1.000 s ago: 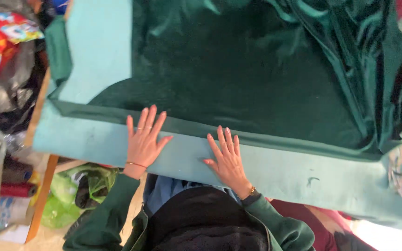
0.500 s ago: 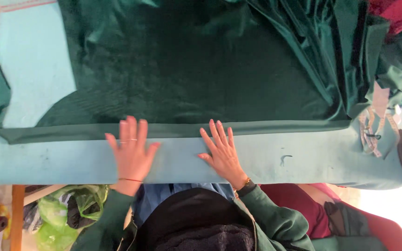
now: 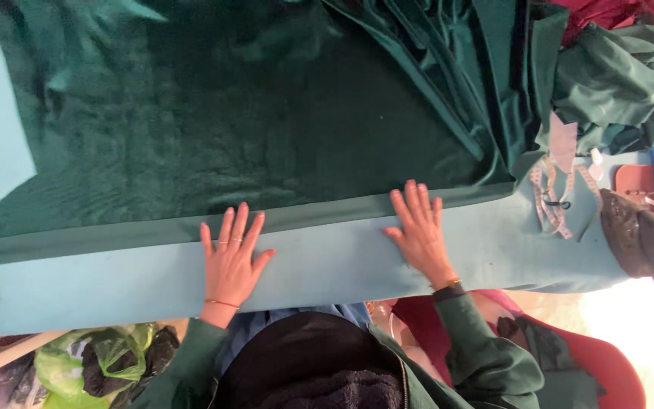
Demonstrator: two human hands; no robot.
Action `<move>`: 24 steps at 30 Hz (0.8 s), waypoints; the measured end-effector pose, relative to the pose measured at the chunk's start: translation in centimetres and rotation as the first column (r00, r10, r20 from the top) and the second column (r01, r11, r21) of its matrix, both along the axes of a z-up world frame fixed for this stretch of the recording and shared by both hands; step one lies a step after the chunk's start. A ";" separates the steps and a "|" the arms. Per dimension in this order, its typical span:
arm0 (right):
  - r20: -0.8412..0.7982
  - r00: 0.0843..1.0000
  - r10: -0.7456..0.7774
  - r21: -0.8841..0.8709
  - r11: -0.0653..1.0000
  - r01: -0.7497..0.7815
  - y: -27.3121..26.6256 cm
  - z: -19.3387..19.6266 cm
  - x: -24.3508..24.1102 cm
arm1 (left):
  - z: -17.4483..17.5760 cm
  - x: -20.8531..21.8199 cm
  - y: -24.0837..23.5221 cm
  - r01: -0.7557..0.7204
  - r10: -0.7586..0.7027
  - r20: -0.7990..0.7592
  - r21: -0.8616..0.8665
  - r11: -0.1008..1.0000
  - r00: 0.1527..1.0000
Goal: Measuring, marking, and cutting green velvet fabric on a work table using a ruler and scissors
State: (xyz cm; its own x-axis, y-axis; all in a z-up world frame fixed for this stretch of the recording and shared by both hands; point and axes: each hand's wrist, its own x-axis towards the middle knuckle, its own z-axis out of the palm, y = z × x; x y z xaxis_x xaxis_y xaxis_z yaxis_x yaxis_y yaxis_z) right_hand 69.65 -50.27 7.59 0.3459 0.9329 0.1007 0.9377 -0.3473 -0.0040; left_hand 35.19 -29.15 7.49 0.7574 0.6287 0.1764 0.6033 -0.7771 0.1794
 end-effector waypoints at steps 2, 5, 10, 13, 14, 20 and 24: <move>0.039 0.999 -0.019 0.004 1.000 0.018 -2.4 -0.1 4.1 | 0.0 0.1 0.0 -0.002 0.002 -0.002 0.008 1.000 1.000; 0.032 0.995 -0.091 0.021 0.996 0.090 -5.4 -0.3 9.7 | 0.0 0.1 0.0 -0.007 0.008 -0.004 0.015 1.000 1.000; -0.063 0.977 -0.206 0.084 0.974 0.210 -7.8 0.1 15.3 | 0.0 0.9 -0.6 -0.026 0.026 -0.009 0.024 0.999 1.000; -0.156 0.961 -0.228 0.154 0.956 0.251 -7.6 0.9 16.5 | -0.1 3.5 -1.9 -0.037 0.036 0.028 0.044 0.998 0.999; -0.170 0.963 -0.208 0.173 0.956 0.237 -7.5 1.2 16.7 | -0.2 4.9 -2.6 0.005 -0.007 0.050 0.046 0.999 0.999; -0.282 0.933 -0.221 0.130 0.955 0.266 -7.9 0.7 19.8 | -0.2 14.7 -6.2 0.169 -0.162 0.175 -0.026 0.985 0.971; -0.260 0.927 -0.269 -0.086 0.963 0.255 -9.2 0.5 22.3 | -2.9 20.0 -6.3 0.152 -0.143 0.196 -0.031 0.988 0.970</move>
